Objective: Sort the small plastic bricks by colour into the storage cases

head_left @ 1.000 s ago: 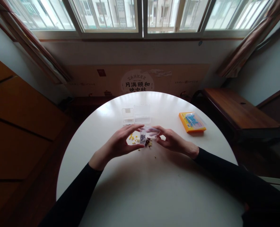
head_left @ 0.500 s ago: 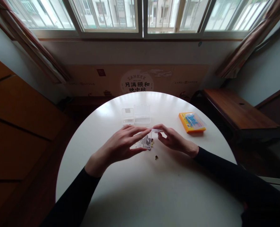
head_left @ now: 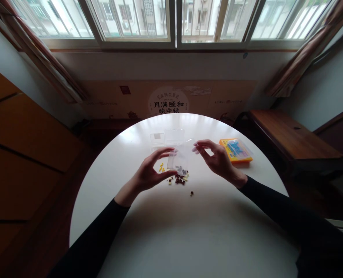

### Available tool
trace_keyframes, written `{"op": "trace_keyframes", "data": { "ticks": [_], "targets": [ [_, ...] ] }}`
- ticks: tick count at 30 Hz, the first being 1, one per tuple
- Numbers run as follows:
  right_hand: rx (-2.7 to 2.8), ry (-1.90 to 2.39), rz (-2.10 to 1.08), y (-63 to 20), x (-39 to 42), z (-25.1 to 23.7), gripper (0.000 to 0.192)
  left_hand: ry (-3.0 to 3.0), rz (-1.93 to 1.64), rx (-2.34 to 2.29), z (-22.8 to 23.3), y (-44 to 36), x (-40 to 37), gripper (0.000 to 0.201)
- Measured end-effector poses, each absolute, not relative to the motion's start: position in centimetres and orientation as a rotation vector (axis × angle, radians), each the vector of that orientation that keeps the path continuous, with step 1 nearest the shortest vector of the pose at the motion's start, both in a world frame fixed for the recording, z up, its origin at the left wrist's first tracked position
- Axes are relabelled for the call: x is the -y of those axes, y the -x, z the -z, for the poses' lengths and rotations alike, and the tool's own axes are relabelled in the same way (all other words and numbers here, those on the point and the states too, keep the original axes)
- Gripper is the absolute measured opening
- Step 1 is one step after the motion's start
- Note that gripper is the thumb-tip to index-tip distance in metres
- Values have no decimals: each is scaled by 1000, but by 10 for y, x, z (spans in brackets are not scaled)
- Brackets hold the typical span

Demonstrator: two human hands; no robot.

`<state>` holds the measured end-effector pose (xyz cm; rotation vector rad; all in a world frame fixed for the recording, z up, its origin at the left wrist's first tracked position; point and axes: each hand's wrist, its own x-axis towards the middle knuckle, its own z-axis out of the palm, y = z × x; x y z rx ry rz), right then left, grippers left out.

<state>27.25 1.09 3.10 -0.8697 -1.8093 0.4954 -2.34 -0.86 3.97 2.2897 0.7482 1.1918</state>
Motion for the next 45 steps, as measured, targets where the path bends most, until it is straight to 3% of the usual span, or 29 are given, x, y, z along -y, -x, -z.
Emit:
{"op": "trace_keyframes", "data": {
  "ticks": [8,17,24,40,45],
  "targets": [
    [1933,968,-614,-281,-40,-58,32,-2464,-1067,-921,-17,7,-2,73],
    [2175,1242,-175,-311,-97,-74,20,-2471,-921,-1085,-18,8,2,59],
    [2208,1298,-256,-311,-133,-59,21,-2521,-975,-1056,-7,12,0,40],
    [2199,1284,-336,-298,-131,-51,26,-2557,-922,-1050,-4,12,1,40],
    [2133,1265,-191,-327,-117,-55,31,-2565,-939,-1072,-3,14,1,39]
  ]
}}
